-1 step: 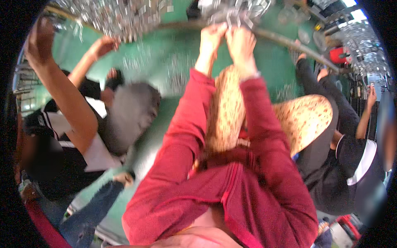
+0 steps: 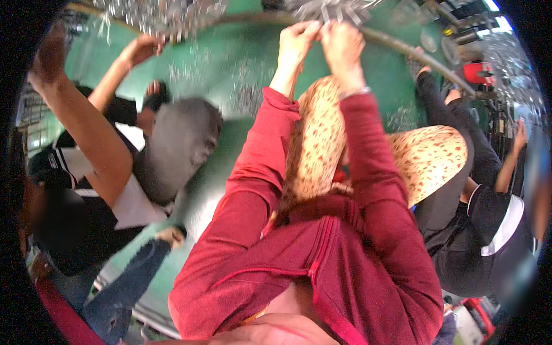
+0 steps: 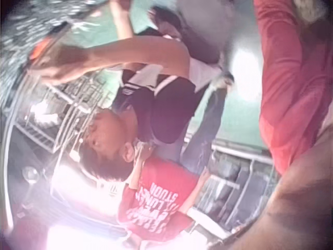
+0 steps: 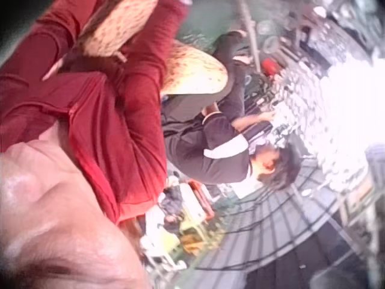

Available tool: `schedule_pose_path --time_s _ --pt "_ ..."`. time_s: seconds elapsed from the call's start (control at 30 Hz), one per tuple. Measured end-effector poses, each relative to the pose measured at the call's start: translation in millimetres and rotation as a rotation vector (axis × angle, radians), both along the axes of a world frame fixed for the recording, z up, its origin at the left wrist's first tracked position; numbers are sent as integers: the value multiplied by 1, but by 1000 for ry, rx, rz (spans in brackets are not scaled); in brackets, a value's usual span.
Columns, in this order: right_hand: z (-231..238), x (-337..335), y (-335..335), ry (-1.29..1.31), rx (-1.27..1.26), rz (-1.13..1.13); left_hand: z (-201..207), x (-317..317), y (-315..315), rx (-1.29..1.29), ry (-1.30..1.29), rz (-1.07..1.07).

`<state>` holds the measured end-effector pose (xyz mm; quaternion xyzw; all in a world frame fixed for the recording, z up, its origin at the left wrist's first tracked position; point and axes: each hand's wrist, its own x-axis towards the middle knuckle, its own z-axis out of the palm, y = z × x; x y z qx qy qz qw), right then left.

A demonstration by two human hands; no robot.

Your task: The person hangs small metal pieces onto a circular metal rack by hand while sitting on the floor.

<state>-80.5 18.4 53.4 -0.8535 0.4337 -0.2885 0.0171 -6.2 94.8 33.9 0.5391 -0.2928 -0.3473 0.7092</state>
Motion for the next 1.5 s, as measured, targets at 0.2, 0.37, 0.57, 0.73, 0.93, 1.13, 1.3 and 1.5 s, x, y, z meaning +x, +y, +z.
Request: schedule_pose_path --time_s 0.2,0.37,0.57,0.73,0.93,1.13,1.3,1.5 --pt "12 -24 -22 -58 -30 -168 -73 -2 150 474 -283 -84" --pt "4 -19 -25 -92 -24 -130 -140 46 198 688 -351 113" --pt "13 -15 -16 -142 -13 -110 -185 88 132 606 -968 167" --pt "6 -17 -18 -176 -124 17 -212 92 91 690 -1268 -13" --pt "17 -8 -12 -127 -54 31 -206 86 84 713 -1488 -127" --pt "15 -1 -12 -145 42 48 -208 81 77 730 -1122 59" --pt "16 2 -5 -347 263 21 -196 75 77 622 -627 51" --pt "13 -9 -4 -331 219 -12 -107 45 34 285 220 -146"
